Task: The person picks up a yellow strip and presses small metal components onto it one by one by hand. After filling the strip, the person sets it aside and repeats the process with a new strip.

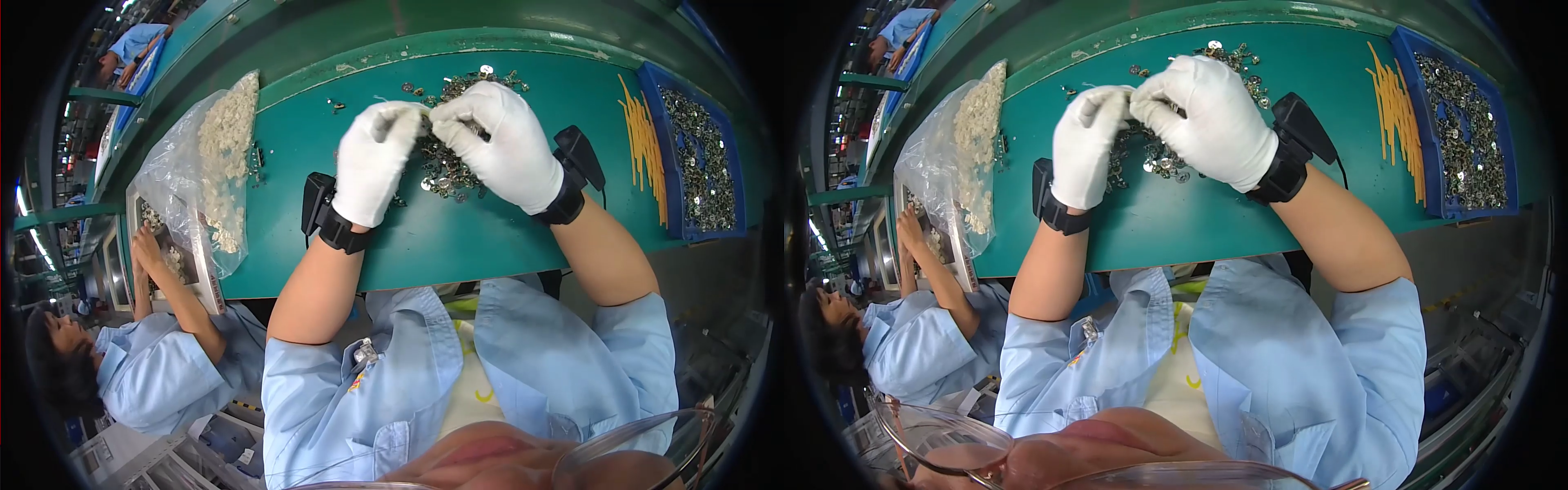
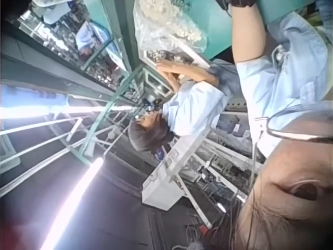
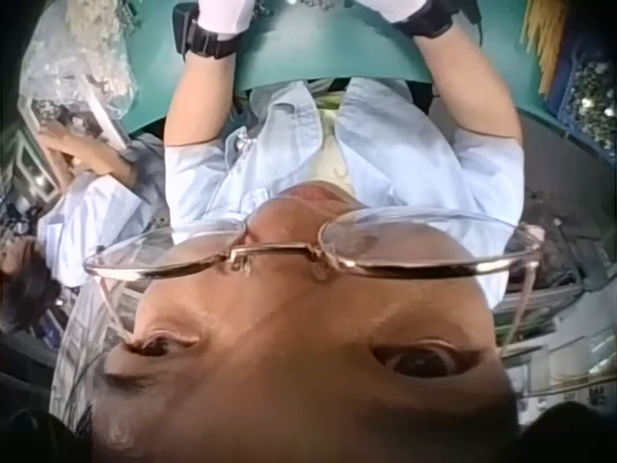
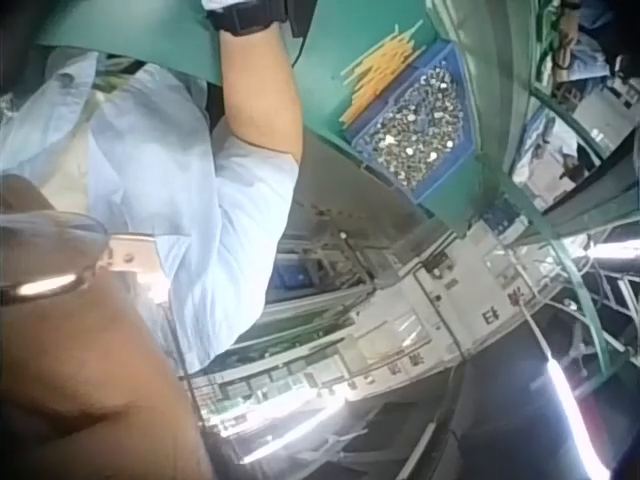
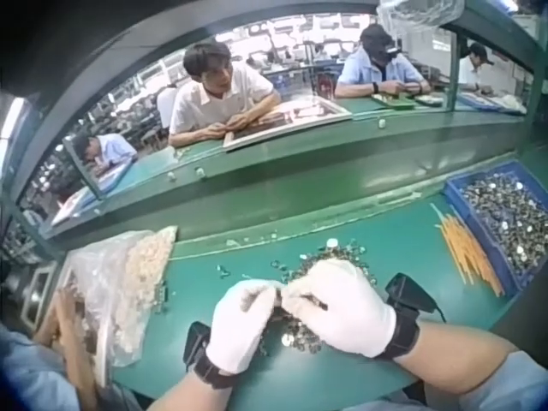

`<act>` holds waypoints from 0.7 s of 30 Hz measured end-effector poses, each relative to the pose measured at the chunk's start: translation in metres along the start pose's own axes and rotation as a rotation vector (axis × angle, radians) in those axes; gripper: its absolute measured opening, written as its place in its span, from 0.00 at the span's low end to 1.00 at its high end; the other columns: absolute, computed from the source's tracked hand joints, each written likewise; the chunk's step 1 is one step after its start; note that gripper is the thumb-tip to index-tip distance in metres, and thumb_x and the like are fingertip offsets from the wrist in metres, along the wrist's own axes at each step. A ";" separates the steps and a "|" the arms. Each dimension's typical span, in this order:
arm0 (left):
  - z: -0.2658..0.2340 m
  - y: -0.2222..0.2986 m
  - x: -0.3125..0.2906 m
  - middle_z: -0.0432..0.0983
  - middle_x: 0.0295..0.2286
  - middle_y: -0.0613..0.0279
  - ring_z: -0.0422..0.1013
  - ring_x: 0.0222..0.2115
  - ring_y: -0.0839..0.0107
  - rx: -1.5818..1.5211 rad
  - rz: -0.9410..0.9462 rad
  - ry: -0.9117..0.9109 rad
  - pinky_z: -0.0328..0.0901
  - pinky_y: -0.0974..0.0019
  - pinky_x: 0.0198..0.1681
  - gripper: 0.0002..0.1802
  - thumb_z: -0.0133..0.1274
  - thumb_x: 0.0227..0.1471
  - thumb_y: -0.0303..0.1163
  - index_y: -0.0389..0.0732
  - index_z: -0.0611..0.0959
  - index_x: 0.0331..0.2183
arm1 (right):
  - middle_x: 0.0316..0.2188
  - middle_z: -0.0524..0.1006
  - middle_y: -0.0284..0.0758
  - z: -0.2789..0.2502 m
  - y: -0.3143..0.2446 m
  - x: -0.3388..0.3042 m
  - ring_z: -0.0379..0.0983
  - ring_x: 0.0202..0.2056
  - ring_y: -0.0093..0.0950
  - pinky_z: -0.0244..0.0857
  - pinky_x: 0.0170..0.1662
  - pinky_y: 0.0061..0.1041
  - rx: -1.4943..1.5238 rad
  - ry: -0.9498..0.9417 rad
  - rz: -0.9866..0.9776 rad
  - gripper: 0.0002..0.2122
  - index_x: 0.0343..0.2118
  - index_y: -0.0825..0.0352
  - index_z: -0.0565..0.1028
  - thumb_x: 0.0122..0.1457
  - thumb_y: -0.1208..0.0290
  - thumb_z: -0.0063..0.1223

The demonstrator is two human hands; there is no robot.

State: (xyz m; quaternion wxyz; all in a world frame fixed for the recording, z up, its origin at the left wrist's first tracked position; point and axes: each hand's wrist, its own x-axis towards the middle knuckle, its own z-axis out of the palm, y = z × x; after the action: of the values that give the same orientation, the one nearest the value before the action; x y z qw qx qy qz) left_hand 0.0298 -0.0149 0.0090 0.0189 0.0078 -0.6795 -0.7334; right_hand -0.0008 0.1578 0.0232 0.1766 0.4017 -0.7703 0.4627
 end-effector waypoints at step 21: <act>0.007 -0.003 0.000 0.74 0.21 0.61 0.70 0.22 0.76 0.613 0.111 -0.026 0.66 0.72 0.29 0.12 0.60 0.45 0.31 0.35 0.75 0.29 | 0.34 0.78 0.39 -0.012 0.015 0.003 0.74 0.36 0.29 0.66 0.42 0.23 0.031 -0.090 0.387 0.10 0.38 0.70 0.76 0.54 0.74 0.51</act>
State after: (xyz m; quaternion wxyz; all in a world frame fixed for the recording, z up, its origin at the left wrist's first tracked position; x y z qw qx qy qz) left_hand 0.0294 -0.0076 0.0062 0.0468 -0.0333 -0.8686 -0.4922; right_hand -0.0159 0.1699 0.0228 0.0436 0.2690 -0.8332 0.4812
